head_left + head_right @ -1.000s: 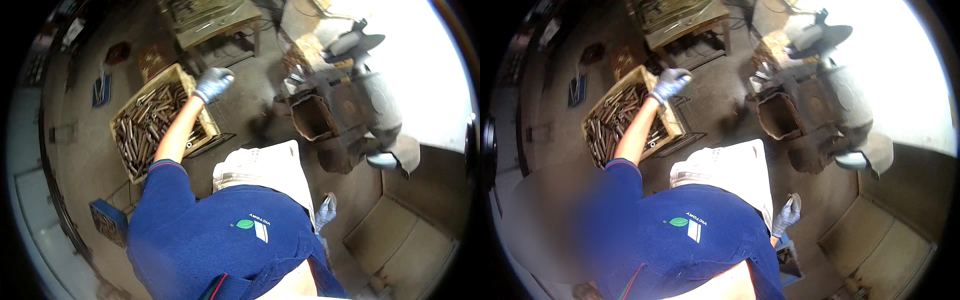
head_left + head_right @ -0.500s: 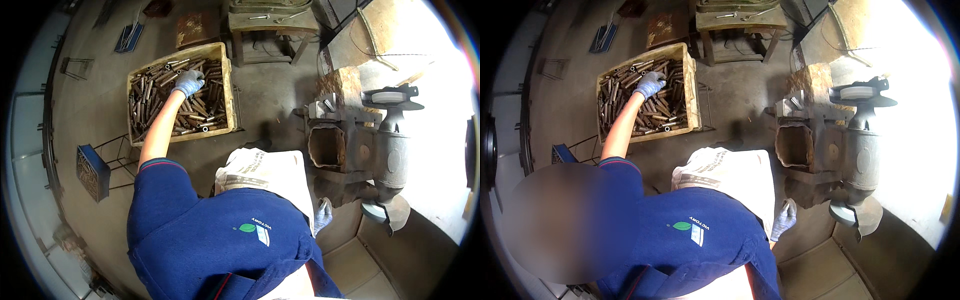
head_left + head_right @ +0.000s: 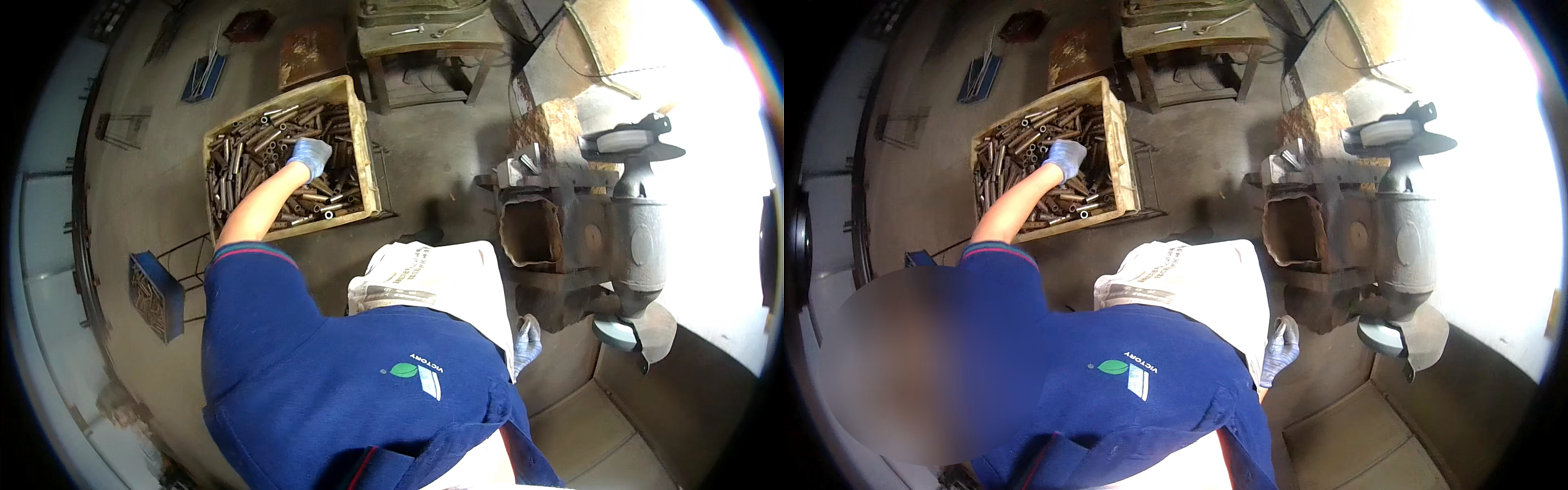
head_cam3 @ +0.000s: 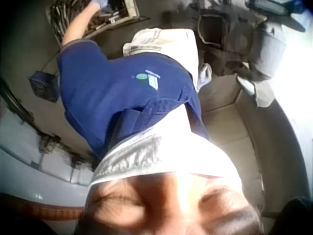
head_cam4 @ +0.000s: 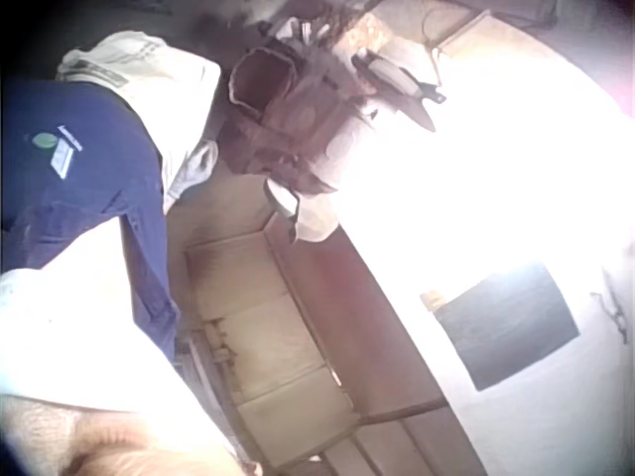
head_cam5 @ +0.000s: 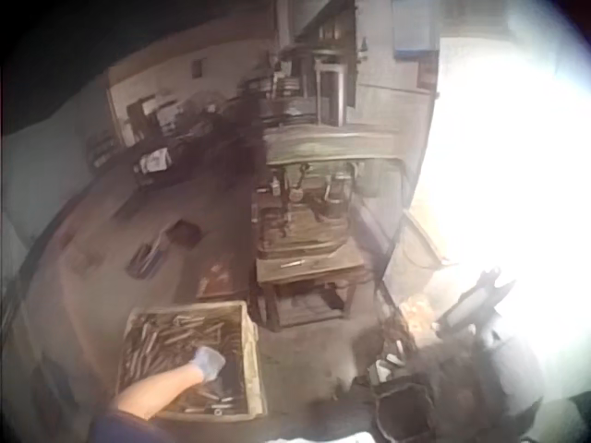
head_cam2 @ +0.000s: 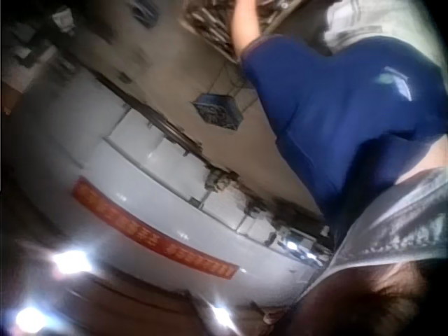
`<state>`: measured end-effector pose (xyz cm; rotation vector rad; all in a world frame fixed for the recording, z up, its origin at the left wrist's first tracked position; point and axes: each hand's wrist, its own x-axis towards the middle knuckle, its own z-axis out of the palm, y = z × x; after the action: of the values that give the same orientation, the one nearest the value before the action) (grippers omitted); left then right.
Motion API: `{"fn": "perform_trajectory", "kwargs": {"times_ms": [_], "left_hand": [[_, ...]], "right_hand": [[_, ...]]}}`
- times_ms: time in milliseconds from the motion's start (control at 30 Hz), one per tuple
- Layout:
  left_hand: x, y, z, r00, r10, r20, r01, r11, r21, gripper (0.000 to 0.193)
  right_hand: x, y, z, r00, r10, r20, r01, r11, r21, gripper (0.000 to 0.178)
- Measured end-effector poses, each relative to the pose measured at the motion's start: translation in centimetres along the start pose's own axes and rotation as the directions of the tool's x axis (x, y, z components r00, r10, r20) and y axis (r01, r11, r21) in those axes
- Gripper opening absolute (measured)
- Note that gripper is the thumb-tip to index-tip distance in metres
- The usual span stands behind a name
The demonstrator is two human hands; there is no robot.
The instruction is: The person picks up metal parts from a bin and grinds them against a bench grinder one by one, then places them into a separate container.
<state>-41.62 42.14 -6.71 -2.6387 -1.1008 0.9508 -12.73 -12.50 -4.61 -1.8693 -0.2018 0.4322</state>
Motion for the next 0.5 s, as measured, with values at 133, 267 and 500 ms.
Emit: {"fn": "perform_trajectory", "kwargs": {"times_ms": [133, 267, 500], "left_hand": [[-2.3, -1.2, -6.2, 0.969, -0.175, -0.172, 0.090, 0.905, -0.416, 0.016], [-2.9, 1.4, -11.9, 0.877, -0.159, -0.455, -0.318, 0.517, -0.794, 0.021], [-7.2, 17.3, -25.7, 0.503, 0.533, -0.680, -0.726, -0.166, -0.667, 0.029]], "right_hand": [[-1.9, -0.8, -0.4, 0.995, 0.035, -0.090, -0.032, 0.999, 0.039, 0.017], [-1.6, -3.8, -0.1, 0.976, -0.207, -0.064, 0.194, 0.967, -0.166, 0.015], [2.9, -19.9, 3.5, 0.788, -0.558, 0.261, 0.600, 0.791, -0.122, 0.036]]}}
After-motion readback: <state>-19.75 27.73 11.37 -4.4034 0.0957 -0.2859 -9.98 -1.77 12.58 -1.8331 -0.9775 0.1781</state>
